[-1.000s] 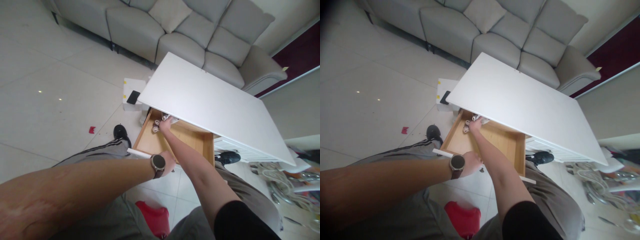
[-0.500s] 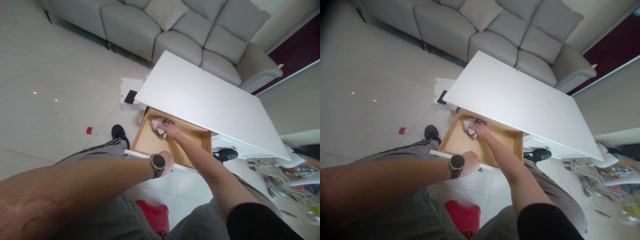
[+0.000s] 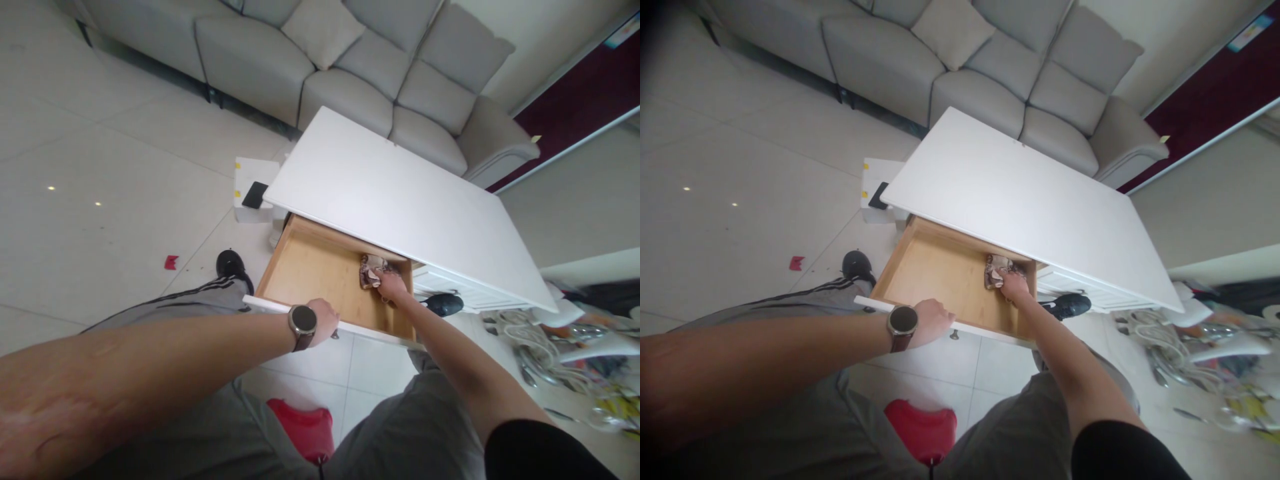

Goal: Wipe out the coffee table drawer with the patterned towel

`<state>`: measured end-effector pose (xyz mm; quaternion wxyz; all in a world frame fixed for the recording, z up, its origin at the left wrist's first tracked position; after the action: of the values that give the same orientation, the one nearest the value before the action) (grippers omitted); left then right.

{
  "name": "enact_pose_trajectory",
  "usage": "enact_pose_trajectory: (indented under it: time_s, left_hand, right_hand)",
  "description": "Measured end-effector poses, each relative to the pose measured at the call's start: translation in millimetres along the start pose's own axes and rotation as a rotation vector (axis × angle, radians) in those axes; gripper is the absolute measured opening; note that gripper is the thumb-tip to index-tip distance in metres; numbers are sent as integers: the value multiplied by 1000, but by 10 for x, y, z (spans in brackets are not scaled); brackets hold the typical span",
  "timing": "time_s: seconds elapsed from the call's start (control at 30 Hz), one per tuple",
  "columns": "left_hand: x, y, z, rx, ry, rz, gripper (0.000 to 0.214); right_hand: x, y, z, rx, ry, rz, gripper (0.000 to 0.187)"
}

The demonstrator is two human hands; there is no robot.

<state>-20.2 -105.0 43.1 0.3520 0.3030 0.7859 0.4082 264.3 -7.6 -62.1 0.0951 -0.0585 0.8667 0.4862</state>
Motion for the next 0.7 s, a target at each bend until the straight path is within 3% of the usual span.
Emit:
enact_pose_trajectory:
  time_s: [0.1, 0.23, 0.47, 0.7]
  left_hand:
    - [-27, 8, -23, 25, -4, 25, 28]
    - [-37, 23, -36, -9, -34, 28, 26]
    - [-27, -29, -36, -53, -25, 13, 23]
    - [-31, -67, 11, 9, -31, -16, 27]
  right_hand:
    - [263, 32, -55, -36, 28, 23, 76]
    - [598, 62, -166, -153, 173, 33, 81]
    - [814, -62, 11, -88, 42, 52, 82]
    - [1554, 360, 265, -83, 91, 170, 75]
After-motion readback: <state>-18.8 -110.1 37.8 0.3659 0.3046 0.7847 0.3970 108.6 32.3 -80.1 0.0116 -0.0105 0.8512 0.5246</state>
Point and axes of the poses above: each hand's wrist, its own z-axis towards the middle knuckle, its own y-axis out of the back of the hand, x = y × z, the point moved 6 cm from there along z, towards the middle knuckle, and after that the axes turned 5 degrees about x, right-handed, at the moved point
